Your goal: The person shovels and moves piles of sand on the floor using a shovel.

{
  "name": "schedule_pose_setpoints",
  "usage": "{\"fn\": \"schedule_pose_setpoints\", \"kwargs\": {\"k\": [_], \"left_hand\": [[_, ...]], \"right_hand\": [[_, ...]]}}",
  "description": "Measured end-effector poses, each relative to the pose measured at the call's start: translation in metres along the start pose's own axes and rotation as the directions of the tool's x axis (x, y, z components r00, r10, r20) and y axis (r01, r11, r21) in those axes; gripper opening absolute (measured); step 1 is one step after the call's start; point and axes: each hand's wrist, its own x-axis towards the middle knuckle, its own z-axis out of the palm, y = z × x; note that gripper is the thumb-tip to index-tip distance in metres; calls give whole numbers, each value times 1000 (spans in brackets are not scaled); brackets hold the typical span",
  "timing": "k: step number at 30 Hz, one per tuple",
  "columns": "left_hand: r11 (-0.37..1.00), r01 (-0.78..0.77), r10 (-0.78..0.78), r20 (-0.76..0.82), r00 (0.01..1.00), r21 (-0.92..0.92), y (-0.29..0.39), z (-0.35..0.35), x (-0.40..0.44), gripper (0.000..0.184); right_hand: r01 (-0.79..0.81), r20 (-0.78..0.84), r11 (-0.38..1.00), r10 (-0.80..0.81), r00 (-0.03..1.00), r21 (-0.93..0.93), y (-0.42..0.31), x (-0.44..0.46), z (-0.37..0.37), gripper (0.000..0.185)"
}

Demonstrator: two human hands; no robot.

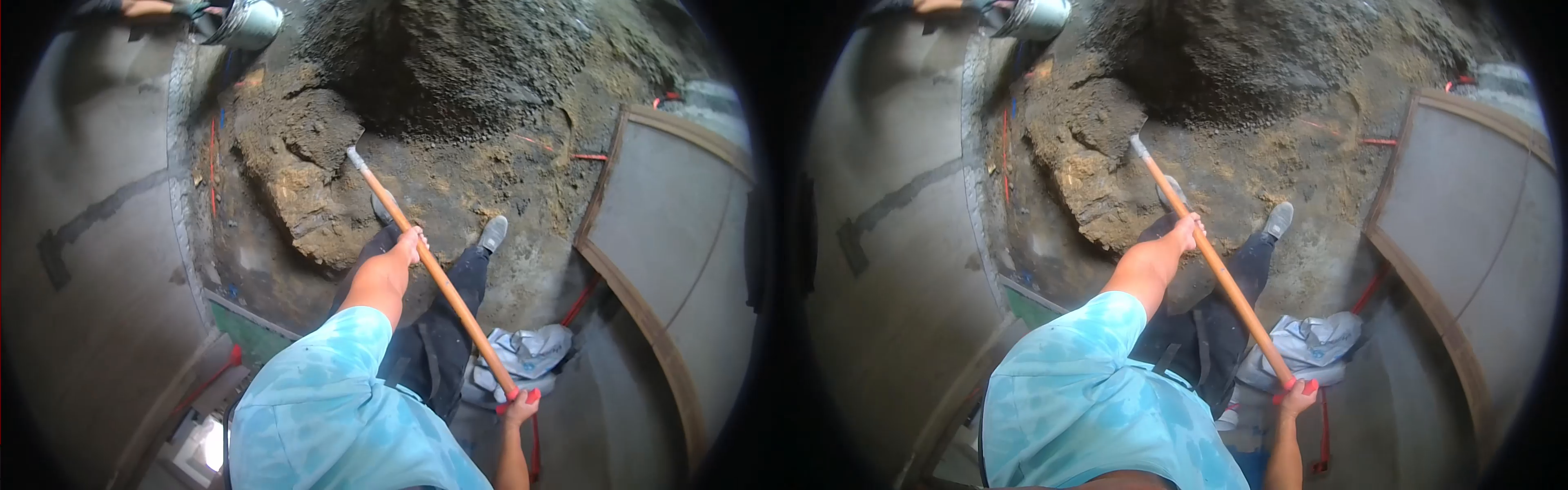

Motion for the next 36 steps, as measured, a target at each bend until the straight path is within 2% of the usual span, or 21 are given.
{"fn": "schedule_pose_setpoints", "kwargs": {"k": [3, 6, 9, 11, 12, 13, 15, 16, 17, 18, 21, 23, 25, 26, 28, 29, 31, 32, 33, 34, 36], "left_hand": [[994, -75, 82, -82, 993, 85, -24, 0, -18, 12], [984, -146, 160, -143, 977, 105, -40, 9, -43, 9], [945, -288, 311, -161, 937, 154, -38, 50, -75, 8], [897, -384, 428, -212, 879, 219, -40, 76, -100, 11], [867, -432, 486, -233, 842, 247, -39, 87, -113, 13], [760, -564, 640, -222, 736, 322, -35, 80, -87, 17], [590, -641, 765, -87, 638, 490, -17, 97, -158, 16], [583, -643, 750, -24, 661, 497, -1, 105, -188, 23], [638, -652, 710, 17, 704, 409, 14, 112, -216, 24], [606, -682, 739, 28, 674, 409, 30, 119, -237, 22], [650, -745, 743, 81, 665, 151, 54, 124, -275, 16], [708, -706, 697, 186, 692, -22, 60, 104, -266, 13], [792, -594, 609, 248, 754, -139, 44, 99, -281, 12], [790, -577, 612, 226, 758, -205, 45, 93, -271, 13], [771, -534, 613, 173, 771, -348, 47, 75, -242, 17], [883, -417, 446, 112, 888, -215, 34, 80, -235, 25], [946, -257, 291, 169, 942, -196, 6, 72, -168, 27], [932, -286, 326, 174, 929, -221, -22, 87, -163, 28], [963, -149, 190, 176, 966, -225, -48, 110, -176, 30], [948, 79, 55, 402, 914, -309, -76, 111, -128, 31], [940, 94, 19, 329, 944, -327, -132, 161, -152, 32]], "right_hand": [[-31, -12, 999, 31, 999, -24, 53, 1, -18, 13], [-277, 95, 944, 263, 960, 178, 83, 21, -34, 14], [-167, 60, 967, 158, 986, 193, 108, 48, -30, 15], [-531, 264, 825, 478, 838, 194, 110, 80, -31, 16], [-682, 363, 713, 600, 713, 162, 109, 100, -29, 16], [-821, 461, 570, 720, 519, 33, 122, 132, -22, 21], [-705, 634, 617, 710, 307, -350, 112, 179, -7, 25], [-582, 678, 631, 714, 177, -513, 95, 199, 4, 26], [-569, 671, 688, 681, 292, -451, 79, 204, 12, 26], [-544, 656, 744, 638, 404, -388, 59, 202, 22, 27], [-411, 562, 902, 410, 718, -134, 5, 207, 36, 25], [-375, 462, 923, 299, 835, 81, -10, 207, 23, 23], [-154, 350, 976, 93, 932, 153, -1, 216, -3, 23], [-36, 291, 985, -15, 956, 169, 2, 217, -18, 23], [25, 243, 986, -66, 968, 167, -12, 203, -60, 24], [77, 205, 981, -114, 972, 180, -17, 194, -76, 25], [64, 128, 939, -114, 985, 338, -4, 190, -121, 25], [72, 127, 955, -113, 985, 289, -25, 186, -155, 19], [53, 160, 931, -118, 980, 360, -32, 187, -192, 11], [96, 106, 963, -126, 986, 250, -58, 179, -227, 8], [82, 54, 974, -95, 994, 209, -110, 170, -294, 11]]}}
